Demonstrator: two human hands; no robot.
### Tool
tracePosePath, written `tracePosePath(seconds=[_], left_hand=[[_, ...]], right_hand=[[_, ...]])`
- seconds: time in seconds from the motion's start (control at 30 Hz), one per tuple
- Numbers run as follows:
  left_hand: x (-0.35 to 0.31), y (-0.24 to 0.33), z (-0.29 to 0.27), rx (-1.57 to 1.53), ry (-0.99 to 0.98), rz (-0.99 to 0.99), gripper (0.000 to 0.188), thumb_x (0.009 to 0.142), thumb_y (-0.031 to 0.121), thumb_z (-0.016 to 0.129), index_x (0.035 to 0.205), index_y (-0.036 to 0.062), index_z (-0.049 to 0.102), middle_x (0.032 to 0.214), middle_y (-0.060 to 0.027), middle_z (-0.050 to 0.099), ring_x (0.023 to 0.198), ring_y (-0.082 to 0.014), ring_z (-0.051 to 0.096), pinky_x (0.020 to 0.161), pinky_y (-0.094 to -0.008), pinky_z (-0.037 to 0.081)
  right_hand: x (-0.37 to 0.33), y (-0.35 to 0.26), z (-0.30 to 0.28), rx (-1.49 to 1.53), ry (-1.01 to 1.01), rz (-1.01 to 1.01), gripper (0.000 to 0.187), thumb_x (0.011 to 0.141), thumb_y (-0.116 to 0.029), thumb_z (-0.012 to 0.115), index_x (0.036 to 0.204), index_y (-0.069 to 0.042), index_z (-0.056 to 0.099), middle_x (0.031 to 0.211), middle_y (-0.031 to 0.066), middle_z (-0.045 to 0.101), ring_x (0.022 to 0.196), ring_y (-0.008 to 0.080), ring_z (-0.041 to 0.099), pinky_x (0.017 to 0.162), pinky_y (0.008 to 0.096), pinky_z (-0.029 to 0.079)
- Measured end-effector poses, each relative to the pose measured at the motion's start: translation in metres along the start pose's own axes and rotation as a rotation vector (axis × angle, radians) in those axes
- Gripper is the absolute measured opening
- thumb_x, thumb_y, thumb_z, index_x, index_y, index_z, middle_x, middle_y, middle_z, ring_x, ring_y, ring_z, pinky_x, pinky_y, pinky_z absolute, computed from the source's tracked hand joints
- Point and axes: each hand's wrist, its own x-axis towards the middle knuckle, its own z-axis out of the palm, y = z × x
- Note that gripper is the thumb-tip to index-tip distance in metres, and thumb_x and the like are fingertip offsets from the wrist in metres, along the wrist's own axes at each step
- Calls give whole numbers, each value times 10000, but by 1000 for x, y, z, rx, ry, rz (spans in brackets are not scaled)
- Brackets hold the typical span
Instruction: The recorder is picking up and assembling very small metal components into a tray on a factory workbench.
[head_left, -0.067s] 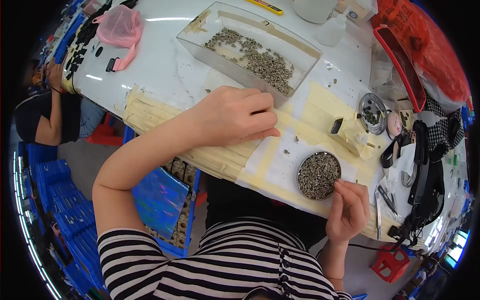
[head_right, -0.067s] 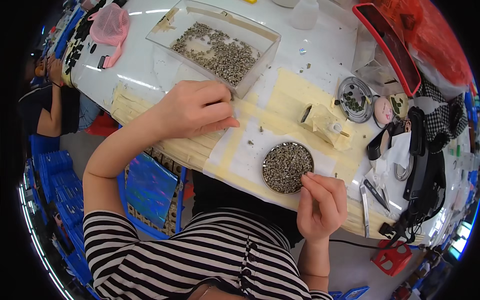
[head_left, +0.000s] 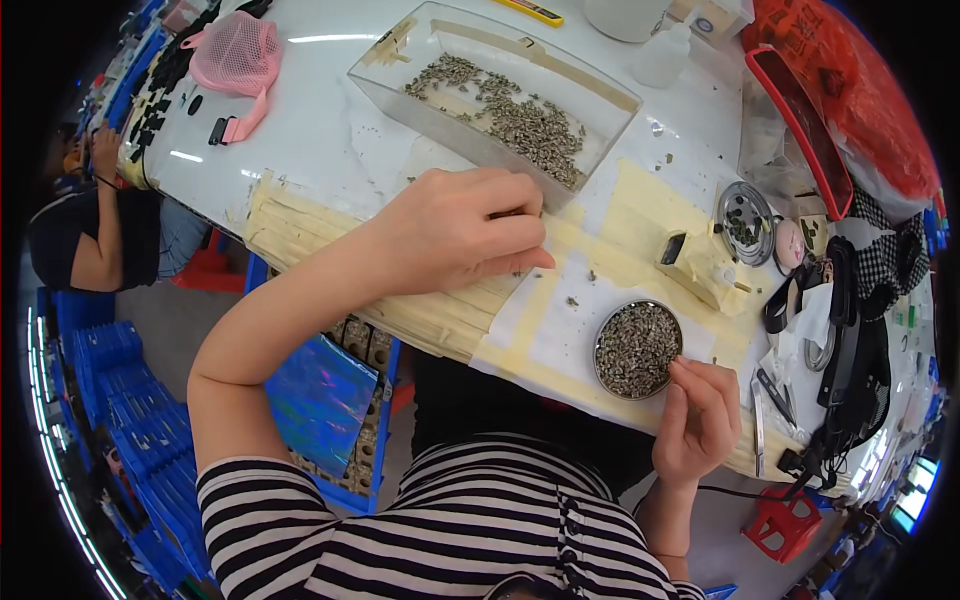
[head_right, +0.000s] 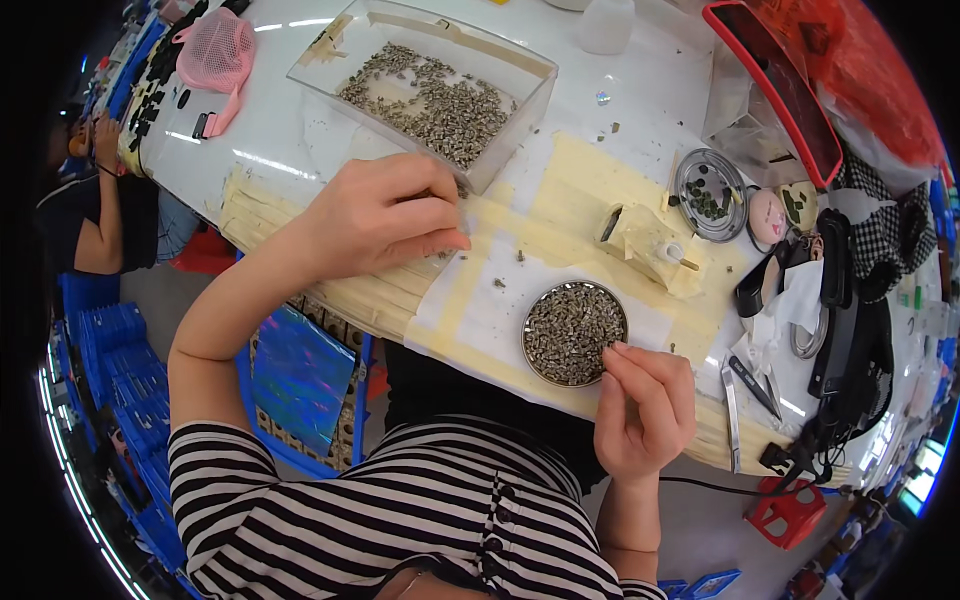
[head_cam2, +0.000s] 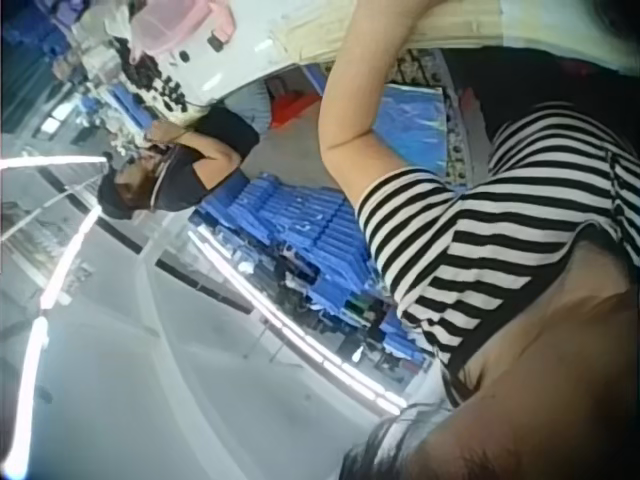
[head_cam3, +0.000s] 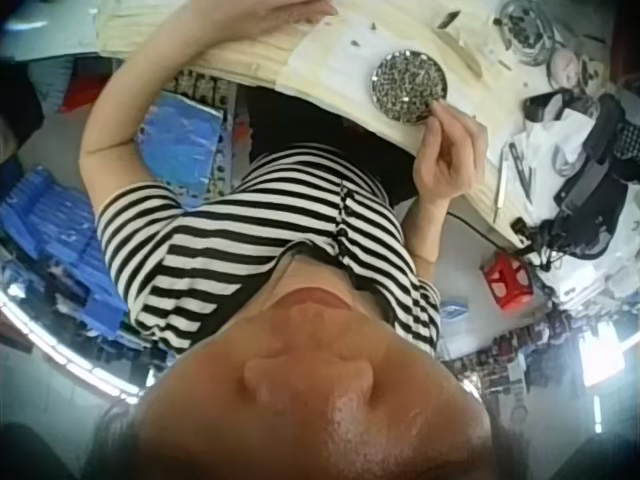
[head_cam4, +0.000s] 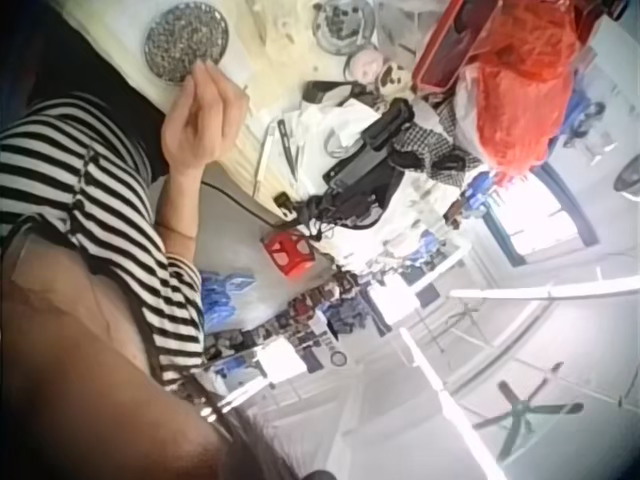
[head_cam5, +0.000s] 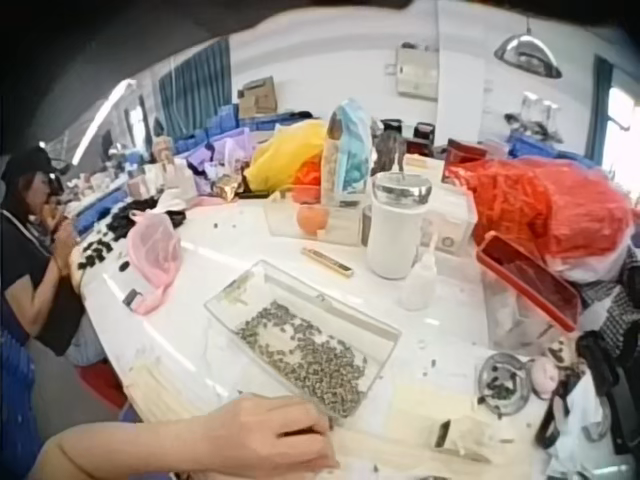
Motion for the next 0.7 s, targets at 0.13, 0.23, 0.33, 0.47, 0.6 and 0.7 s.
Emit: tracePosePath(seconds=[0.13,0.23,0.33,0.47,0.6,0.7], left_hand=[[-9,4,-3,-235,185,-176,163,788,107,806,908,17,742,914,-75,627,771,-157,641,611,-280,511],[-17,13,-2,-313,267,-313,163,795,81,798,937,11,758,928,-64,636,741,-117,608,590,-257,476],[-18,22,2,-304,296,-418,173,791,45,793,960,19,766,929,-57,652,702,-99,569,569,-235,437],[-11,36,1,-350,330,-603,187,767,-14,778,950,20,763,866,-46,648,679,-98,549,561,-224,405],[-14,38,2,-280,436,-574,185,752,-48,761,926,14,754,845,-44,644,688,-101,556,569,-226,401],[-20,45,2,-235,386,-578,168,748,-58,758,905,2,743,839,-55,634,710,-121,573,578,-237,417]], right_hand=[[-1,2,0,11,1,1,212,741,96,685,934,16,719,925,141,698,797,251,625,716,310,484],[-1,2,-1,15,-5,0,214,740,94,687,937,16,719,925,142,697,793,252,621,714,312,483],[0,1,-1,8,-15,-13,215,739,92,689,938,16,719,925,141,696,789,251,618,712,314,483],[-2,1,-1,-9,-13,-21,214,740,87,693,938,10,720,928,138,696,783,249,615,707,316,481],[0,0,-1,-5,-9,-22,212,742,81,699,938,5,722,930,134,697,775,247,611,697,318,479],[0,1,-1,-20,-5,-28,211,743,74,705,940,3,723,928,132,697,770,244,609,691,318,478]])
